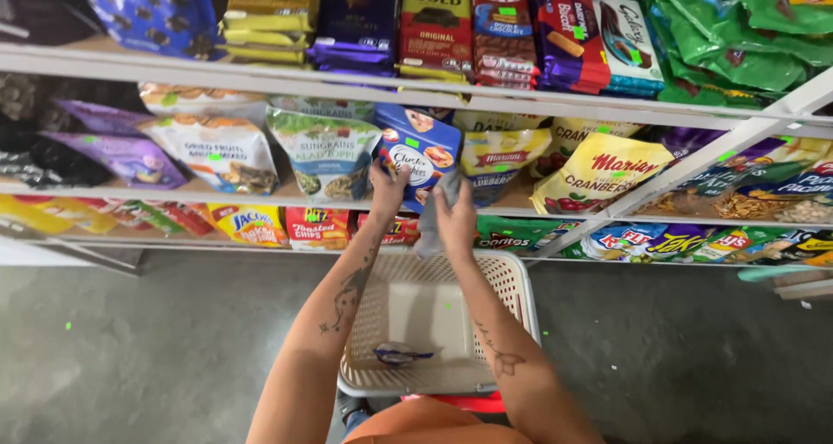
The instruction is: The recorder is picking up various food packages from store shelves, wiping them with a cloth, and placing them into a shopping basket.
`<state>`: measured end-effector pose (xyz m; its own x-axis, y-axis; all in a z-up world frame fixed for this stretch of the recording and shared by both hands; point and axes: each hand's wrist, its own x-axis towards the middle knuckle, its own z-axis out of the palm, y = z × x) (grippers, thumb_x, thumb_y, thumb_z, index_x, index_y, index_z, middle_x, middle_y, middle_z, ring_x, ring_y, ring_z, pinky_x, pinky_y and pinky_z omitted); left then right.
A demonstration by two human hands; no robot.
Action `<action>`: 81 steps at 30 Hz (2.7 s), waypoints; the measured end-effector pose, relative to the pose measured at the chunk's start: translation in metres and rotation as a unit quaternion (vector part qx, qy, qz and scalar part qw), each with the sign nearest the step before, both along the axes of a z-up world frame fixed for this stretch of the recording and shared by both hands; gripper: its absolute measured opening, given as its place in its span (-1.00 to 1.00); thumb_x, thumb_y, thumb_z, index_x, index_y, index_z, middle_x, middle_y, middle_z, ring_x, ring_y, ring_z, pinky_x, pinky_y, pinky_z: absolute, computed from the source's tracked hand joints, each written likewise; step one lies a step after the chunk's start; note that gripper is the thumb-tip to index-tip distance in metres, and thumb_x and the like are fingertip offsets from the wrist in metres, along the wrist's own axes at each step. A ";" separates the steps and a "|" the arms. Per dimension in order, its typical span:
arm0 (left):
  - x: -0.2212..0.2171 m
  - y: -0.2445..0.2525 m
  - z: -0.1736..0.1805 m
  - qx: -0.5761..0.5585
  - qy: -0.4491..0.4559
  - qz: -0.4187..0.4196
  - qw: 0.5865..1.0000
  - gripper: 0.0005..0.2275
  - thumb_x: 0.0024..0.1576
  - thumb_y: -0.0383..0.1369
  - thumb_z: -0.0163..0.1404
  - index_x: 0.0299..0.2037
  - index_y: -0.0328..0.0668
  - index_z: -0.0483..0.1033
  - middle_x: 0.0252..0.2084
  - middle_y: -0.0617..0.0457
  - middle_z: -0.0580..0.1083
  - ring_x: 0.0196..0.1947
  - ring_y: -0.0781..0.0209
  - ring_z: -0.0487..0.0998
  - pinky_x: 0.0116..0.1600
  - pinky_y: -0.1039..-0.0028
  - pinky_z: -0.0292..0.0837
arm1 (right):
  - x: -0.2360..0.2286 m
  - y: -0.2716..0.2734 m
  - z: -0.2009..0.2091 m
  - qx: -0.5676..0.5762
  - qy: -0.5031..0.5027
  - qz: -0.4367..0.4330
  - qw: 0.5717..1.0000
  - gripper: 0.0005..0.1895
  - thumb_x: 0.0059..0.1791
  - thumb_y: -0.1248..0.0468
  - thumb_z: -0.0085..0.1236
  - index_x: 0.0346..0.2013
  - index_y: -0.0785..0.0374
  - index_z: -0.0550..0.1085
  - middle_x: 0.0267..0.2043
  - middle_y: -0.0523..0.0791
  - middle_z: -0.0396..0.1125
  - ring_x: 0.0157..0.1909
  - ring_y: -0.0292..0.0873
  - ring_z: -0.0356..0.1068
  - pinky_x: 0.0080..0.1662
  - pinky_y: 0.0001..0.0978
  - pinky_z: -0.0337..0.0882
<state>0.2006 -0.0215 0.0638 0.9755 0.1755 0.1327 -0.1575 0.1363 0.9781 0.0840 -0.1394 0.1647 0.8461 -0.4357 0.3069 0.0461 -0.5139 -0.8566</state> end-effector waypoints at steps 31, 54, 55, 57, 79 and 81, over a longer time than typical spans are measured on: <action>0.004 -0.025 -0.013 0.086 0.024 0.074 0.993 -0.09 0.15 -0.14 0.15 0.51 -0.35 -0.26 0.44 -0.50 -0.07 0.46 -0.43 -0.03 0.49 0.12 -0.07 | 0.087 0.009 -0.091 0.196 0.063 -0.005 0.979 -0.21 0.03 0.17 0.20 0.42 0.42 0.06 0.25 0.14 0.33 0.23 -0.02 0.35 0.17 -0.28 0.32; -0.096 0.013 0.060 0.032 -0.050 -0.125 0.990 -0.43 0.52 -0.18 -0.24 0.60 -0.21 -0.24 0.66 -0.04 -0.16 0.63 0.09 -0.17 0.68 0.36 -0.25 | -0.023 0.002 -0.063 0.175 0.012 0.149 0.973 -0.46 0.14 0.38 0.10 0.42 0.27 0.24 0.41 0.00 0.24 0.42 -0.03 0.22 0.42 -0.23 0.18; -0.116 0.019 0.052 0.030 -0.039 -0.124 0.991 -0.43 0.52 -0.18 -0.24 0.60 -0.21 -0.24 0.66 -0.04 -0.16 0.63 0.09 -0.17 0.68 0.36 -0.25 | -0.042 -0.003 -0.076 0.176 0.023 0.149 0.973 -0.46 0.14 0.38 0.10 0.42 0.27 0.24 0.41 0.00 0.24 0.42 -0.03 0.22 0.42 -0.23 0.18; -0.150 0.030 0.039 0.041 -0.055 -0.126 0.990 -0.52 0.49 -0.30 -0.14 0.56 -0.16 -0.01 0.58 -0.04 0.10 0.53 0.10 0.16 0.61 0.39 0.06 | -0.074 -0.013 -0.098 0.025 0.062 0.179 0.981 -0.49 0.07 0.43 0.13 0.33 0.28 0.33 0.34 0.03 0.28 0.41 0.06 0.26 0.41 -0.20 0.22; -0.272 0.060 -0.256 0.600 0.235 -0.309 0.700 -0.80 0.21 -0.27 0.02 0.00 0.13 0.63 0.05 -0.07 0.55 0.14 -0.06 0.51 0.32 0.03 0.26 | -0.174 -0.079 -0.362 -0.288 0.443 0.333 0.781 -0.56 -0.02 0.10 0.29 0.15 0.03 0.48 0.16 -0.12 0.36 0.18 0.07 0.27 0.14 0.05 0.31; -0.259 0.064 -0.199 0.469 0.228 -0.274 0.808 -0.81 0.17 -0.22 0.07 -0.10 0.02 0.66 -0.13 -0.14 0.59 -0.12 -0.16 0.61 0.03 0.10 0.48 | -0.176 -0.118 -0.381 -0.056 0.355 0.346 0.867 -0.44 -0.06 0.15 0.44 0.19 0.15 0.47 0.13 -0.08 0.39 0.20 -0.02 0.40 0.24 -0.13 0.43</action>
